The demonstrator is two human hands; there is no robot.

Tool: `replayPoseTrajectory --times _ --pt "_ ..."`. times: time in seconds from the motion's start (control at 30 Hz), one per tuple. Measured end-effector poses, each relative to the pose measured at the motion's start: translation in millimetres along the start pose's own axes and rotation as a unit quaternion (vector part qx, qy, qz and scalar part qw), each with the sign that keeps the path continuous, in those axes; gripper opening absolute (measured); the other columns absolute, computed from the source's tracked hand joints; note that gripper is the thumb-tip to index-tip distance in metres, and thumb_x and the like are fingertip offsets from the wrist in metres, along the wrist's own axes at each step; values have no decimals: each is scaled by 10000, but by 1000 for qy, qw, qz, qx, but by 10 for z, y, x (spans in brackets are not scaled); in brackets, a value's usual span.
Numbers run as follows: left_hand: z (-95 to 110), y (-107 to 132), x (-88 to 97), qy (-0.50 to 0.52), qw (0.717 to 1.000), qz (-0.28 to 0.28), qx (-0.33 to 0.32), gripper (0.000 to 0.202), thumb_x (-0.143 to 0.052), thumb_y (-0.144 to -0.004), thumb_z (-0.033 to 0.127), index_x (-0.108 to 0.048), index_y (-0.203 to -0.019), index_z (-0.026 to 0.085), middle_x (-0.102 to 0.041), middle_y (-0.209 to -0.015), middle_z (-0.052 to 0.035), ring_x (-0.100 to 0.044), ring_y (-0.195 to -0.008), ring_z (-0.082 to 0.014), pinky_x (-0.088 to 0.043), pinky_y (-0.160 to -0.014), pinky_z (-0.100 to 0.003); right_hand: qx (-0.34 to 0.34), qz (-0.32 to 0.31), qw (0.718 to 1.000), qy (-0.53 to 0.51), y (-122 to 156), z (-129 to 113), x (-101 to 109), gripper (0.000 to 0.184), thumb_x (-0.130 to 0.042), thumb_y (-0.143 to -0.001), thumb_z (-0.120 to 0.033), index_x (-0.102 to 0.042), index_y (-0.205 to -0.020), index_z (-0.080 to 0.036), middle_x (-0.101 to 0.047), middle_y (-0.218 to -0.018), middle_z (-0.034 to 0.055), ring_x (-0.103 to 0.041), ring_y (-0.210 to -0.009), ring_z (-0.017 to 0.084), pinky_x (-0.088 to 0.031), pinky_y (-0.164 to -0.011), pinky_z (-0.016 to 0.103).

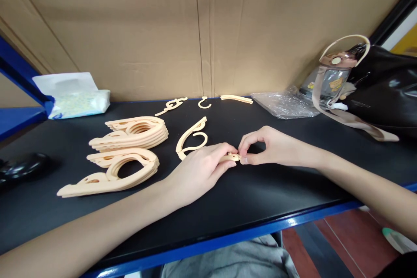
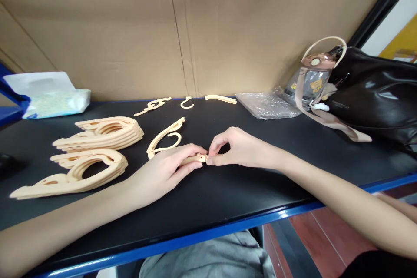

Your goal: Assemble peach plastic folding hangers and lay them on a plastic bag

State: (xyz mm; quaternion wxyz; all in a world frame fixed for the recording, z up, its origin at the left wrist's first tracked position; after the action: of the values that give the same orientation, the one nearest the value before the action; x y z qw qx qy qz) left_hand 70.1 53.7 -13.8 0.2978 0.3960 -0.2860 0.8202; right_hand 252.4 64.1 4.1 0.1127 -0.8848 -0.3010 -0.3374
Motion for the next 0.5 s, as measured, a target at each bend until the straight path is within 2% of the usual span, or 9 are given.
replayPoseTrajectory --times 0.23,0.5 --pt "10 14 45 -9 1000 15 8 227 -446 -978 292 -561 -1156 212 -678 -1048 12 -641 -903 -144 -468 -790 -246 -18 -7 1000 -1 29 3 75 210 -649 -793 -375 -691 -781 -170 -706 -821 11 -631 -794 154 -458 -790 277" --pt "5 6 20 9 1000 -16 11 192 -401 -996 284 -544 -1111 227 -656 -1038 28 -611 -906 -127 -439 -769 -237 -8 -23 999 -32 17 -20 48 179 -646 -780 -343 -678 -765 -167 -684 -815 10 -629 -809 159 -469 -835 297"
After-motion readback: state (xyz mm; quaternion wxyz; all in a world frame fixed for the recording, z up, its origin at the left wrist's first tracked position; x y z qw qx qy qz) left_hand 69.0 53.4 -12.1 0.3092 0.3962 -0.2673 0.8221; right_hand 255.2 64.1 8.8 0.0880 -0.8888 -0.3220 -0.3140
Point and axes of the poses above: each hand's wrist, its own y-axis away from the middle knuckle, its own x-axis out of the back of the hand, z = x × y, the point moved 3 cm from there along -y, towards the middle knuckle
